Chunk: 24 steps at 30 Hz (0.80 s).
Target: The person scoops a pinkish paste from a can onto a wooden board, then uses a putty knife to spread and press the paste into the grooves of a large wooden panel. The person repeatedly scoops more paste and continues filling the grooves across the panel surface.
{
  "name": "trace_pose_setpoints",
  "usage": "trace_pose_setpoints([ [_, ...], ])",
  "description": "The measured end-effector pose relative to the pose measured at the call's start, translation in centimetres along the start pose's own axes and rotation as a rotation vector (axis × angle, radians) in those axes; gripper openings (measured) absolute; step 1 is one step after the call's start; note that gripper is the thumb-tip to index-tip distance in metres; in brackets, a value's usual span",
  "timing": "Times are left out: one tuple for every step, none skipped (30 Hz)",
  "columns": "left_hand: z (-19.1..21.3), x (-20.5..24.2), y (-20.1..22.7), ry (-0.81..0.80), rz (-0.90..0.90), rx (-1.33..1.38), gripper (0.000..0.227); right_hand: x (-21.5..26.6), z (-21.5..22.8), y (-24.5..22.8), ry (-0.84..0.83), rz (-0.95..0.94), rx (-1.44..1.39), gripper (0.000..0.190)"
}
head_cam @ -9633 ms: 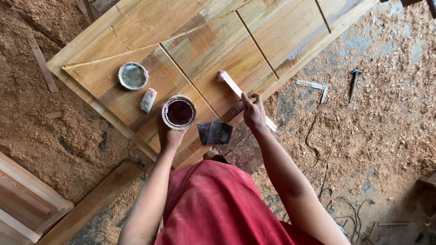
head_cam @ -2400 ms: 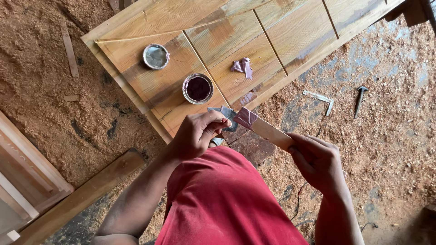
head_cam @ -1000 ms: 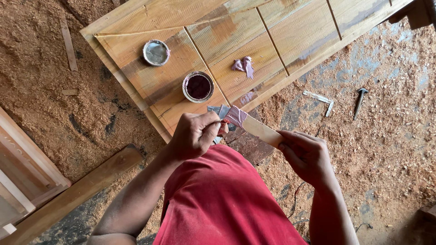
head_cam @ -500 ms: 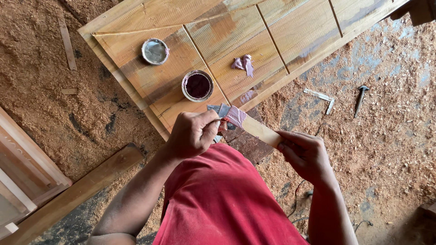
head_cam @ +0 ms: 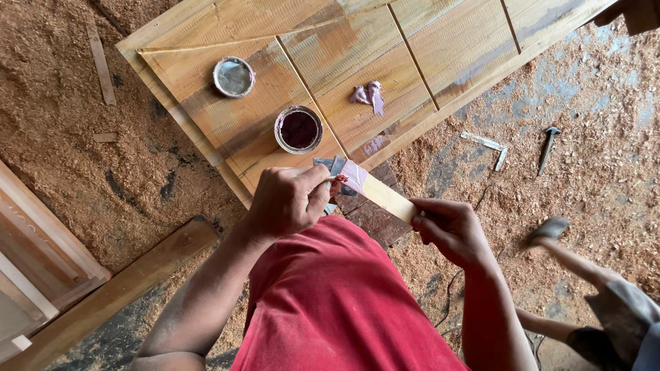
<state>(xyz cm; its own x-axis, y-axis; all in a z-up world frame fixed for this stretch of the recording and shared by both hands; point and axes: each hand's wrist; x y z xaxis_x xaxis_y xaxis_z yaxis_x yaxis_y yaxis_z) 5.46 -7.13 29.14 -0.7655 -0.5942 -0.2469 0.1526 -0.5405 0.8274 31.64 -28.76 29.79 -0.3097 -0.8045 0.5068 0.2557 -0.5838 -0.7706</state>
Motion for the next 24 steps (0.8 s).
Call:
trace_pose_setpoints([
  [0.1, -0.1, 0.0, 0.004, -0.025, -0.034, 0.012, -0.2, -0.1, 0.3, -0.025, -0.026, -0.058, 0.032],
  [0.3, -0.2, 0.0, 0.009, -0.050, -0.070, 0.010, -0.5, -0.2, 0.7, -0.030, -0.046, -0.067, 0.032],
  [0.5, -0.2, 0.1, 0.014, -0.074, -0.106, 0.008, -0.8, -0.4, 1.0, -0.034, -0.066, -0.075, 0.033],
  [0.6, -0.3, 0.1, 0.014, -0.081, -0.139, 0.007, -1.0, -0.6, 1.2, -0.037, -0.086, -0.083, 0.034],
  [0.8, -0.4, 0.1, 0.014, -0.088, -0.173, 0.007, -1.3, -0.9, 1.5, -0.048, -0.069, -0.110, 0.034],
  [0.8, -0.6, 0.1, 0.012, -0.096, -0.205, 0.007, -1.5, -1.1, 1.8, -0.058, -0.053, -0.137, 0.035],
  [0.9, -0.7, 0.1, 0.002, -0.085, -0.208, 0.007, -1.7, -1.3, 2.1, -0.068, -0.037, -0.164, 0.036],
  [0.9, -0.8, 0.0, -0.008, -0.074, -0.211, 0.007, -1.8, -1.5, 2.3, -0.073, -0.032, -0.191, 0.037],
  [0.8, -0.9, -0.1, -0.019, -0.062, -0.213, 0.007, -2.0, -1.7, 2.6, -0.078, -0.026, -0.217, 0.038],
  [0.7, -0.9, -0.2, -0.013, -0.063, -0.207, 0.006, -2.1, -1.8, 2.8, -0.083, -0.020, -0.244, 0.040],
  [0.6, -0.9, -0.4, -0.007, -0.064, -0.200, 0.005, -2.2, -1.9, 3.0, -0.085, -0.015, -0.269, 0.040],
  [0.4, -0.8, -0.7, 0.000, -0.065, -0.194, 0.006, -2.2, -1.9, 3.2, -0.087, -0.008, -0.294, 0.041],
  [0.2, -0.7, -1.1, 0.024, -0.073, -0.161, 0.007, -2.3, -1.9, 3.3, -0.089, -0.001, -0.318, 0.042],
  [0.0, -0.6, -1.7, 0.048, -0.081, -0.126, 0.009, -2.5, -2.0, 3.4, -0.083, 0.003, -0.311, 0.041],
  [-0.2, -0.5, -2.3, 0.071, -0.089, -0.090, 0.012, -2.7, -2.0, 3.5, -0.076, 0.007, -0.304, 0.040],
  [-0.4, -0.5, -3.3, 0.000, 0.102, -0.098, 0.015, -2.8, -1.9, 3.6, -0.069, 0.010, -0.297, 0.040],
  [-0.5, -0.6, -4.5, -0.074, 0.292, -0.106, 0.020, -3.0, -1.9, 3.8, -0.030, -0.034, -0.257, 0.037],
  [-0.6, -0.6, -5.7, -0.149, 0.481, -0.114, 0.025, -3.3, -1.9, 3.9, 0.008, -0.078, -0.217, 0.035],
  [-0.6, -0.4, -6.9, -0.055, 0.416, -0.052, 0.026, -3.6, -1.8, 4.1, 0.046, -0.123, -0.176, 0.033],
  [-0.5, -0.1, -8.2, 0.039, 0.350, 0.009, 0.027, -4.0, -1.9, 4.4, 0.081, -0.160, -0.117, 0.031],
  [-0.6, 0.2, -9.4, 0.131, 0.283, 0.070, 0.028, -4.5, -1.9, 4.7, 0.115, -0.198, -0.057, 0.029],
  [-0.9, 0.6, -10.5, 0.146, 0.257, 0.030, 0.029, -5.2, -2.0, 5.2, 0.148, -0.235, 0.004, 0.027],
  [-1.2, 0.9, -11.6, 0.160, 0.230, -0.010, 0.030, -6.0, -2.1, 5.7, 0.136, -0.286, 0.026, 0.027],
  [-1.6, 1.2, -12.7, 0.176, 0.202, -0.049, 0.032, -6.7, -2.2, 6.3, 0.124, -0.336, 0.050, 0.027],
])
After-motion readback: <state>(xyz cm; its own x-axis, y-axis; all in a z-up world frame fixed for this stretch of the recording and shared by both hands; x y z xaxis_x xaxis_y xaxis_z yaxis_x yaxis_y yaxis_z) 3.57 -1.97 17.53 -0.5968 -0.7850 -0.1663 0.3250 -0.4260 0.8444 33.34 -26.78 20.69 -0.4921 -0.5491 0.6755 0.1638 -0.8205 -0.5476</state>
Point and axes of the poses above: each hand's wrist, its own x-axis away from the middle knuckle, its own z-axis out of the back of the hand, y = z × x, and after that the axes turned 5 degrees about x, right-handed
